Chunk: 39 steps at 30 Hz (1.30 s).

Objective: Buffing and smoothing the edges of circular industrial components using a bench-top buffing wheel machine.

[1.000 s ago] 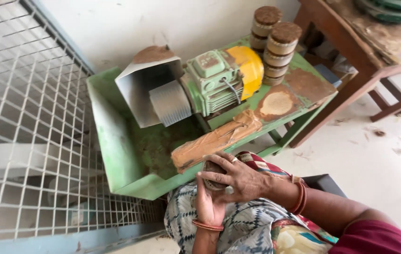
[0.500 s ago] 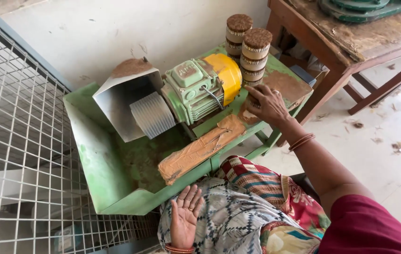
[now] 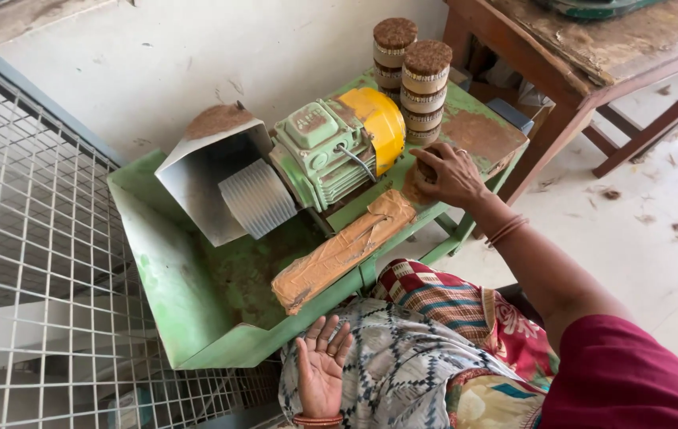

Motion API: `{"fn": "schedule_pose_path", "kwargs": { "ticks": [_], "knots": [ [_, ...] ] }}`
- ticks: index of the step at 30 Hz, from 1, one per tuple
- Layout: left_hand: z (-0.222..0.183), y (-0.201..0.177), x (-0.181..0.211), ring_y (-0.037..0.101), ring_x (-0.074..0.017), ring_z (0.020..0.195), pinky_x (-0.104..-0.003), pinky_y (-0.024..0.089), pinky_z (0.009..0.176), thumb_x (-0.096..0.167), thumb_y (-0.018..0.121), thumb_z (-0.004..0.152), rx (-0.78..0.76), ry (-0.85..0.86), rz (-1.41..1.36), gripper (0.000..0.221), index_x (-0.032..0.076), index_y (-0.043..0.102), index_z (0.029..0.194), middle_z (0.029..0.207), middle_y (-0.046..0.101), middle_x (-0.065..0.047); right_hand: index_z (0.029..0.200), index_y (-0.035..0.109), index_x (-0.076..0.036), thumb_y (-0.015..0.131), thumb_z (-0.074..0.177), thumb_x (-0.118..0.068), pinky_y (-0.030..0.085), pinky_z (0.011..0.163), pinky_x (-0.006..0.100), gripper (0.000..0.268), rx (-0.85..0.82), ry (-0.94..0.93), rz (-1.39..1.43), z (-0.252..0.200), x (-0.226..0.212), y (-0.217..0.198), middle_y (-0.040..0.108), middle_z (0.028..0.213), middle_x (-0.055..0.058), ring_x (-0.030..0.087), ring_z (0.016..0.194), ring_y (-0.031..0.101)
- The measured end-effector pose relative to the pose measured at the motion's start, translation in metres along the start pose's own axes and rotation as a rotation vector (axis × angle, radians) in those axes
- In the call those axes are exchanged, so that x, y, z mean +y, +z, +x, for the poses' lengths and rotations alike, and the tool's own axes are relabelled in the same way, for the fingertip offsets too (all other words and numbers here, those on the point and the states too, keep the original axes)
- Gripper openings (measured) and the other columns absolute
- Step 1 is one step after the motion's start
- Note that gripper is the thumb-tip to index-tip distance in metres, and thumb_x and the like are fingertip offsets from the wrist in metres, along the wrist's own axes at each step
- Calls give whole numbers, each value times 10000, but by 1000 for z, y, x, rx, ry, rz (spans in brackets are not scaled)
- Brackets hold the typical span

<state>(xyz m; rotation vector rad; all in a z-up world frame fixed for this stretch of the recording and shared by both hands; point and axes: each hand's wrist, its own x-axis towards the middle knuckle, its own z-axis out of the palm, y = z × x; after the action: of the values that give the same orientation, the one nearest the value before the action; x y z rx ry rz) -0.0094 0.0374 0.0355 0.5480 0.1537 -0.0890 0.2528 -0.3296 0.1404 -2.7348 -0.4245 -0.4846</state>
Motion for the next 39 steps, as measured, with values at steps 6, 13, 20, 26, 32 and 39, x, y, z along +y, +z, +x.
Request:
{"fn": "schedule_pose_path", "kwargs": {
  "ticks": [6, 13, 20, 26, 32, 39],
  "knots": [
    [3, 0, 3, 585, -379, 1262, -511, 488, 1097, 449, 346, 1069, 111, 9, 13, 595, -17, 491, 1409, 1390, 585, -219, 1472, 579, -274, 719, 862, -473, 438, 1011, 547, 656, 94, 92, -140, -1, 2, 6, 564, 1390, 149, 424, 1176, 564],
    [1, -7, -2, 617, -381, 1236, -519, 516, 1069, 448, 361, 1061, 135, 2, 25, 589, -26, 514, 1376, 1354, 615, -236, 1527, 529, -274, 714, 851, -587, 455, 986, 561, 768, 80, 217, -206, 0, -10, -4, 561, 1411, 187, 438, 1174, 582],
    [3, -6, -3, 618, -373, 1229, -509, 519, 1066, 444, 378, 1065, 94, 11, -13, 578, -26, 513, 1373, 1353, 613, -227, 1521, 489, -217, 777, 758, -560, 432, 1005, 561, 884, -58, 2, -98, 7, -6, -17, 518, 1408, 207, 452, 1219, 540],
    [3, -8, 0, 625, -360, 1220, -505, 520, 1063, 439, 377, 1065, 113, 16, -11, 577, -29, 519, 1371, 1344, 619, -222, 1459, 580, -244, 737, 799, -467, 468, 1020, 527, 714, 44, 28, -69, 1, -4, -5, 558, 1395, 150, 408, 1178, 597],
    [5, -16, -4, 621, -358, 1223, -506, 516, 1066, 430, 384, 1066, 98, 15, -29, 570, -33, 517, 1371, 1349, 618, -219, 1471, 567, -244, 747, 828, -517, 481, 984, 528, 721, 5, 158, -153, 1, 13, 0, 545, 1409, 167, 413, 1132, 599],
    [4, -14, -2, 621, -354, 1211, -499, 515, 1066, 444, 404, 1056, 131, 17, -15, 585, -34, 521, 1373, 1341, 618, -218, 1569, 450, -206, 830, 819, -548, 420, 1102, 561, 908, 19, 545, -116, 44, 84, 1, 436, 1525, 201, 490, 1319, 459]
  ]
}}
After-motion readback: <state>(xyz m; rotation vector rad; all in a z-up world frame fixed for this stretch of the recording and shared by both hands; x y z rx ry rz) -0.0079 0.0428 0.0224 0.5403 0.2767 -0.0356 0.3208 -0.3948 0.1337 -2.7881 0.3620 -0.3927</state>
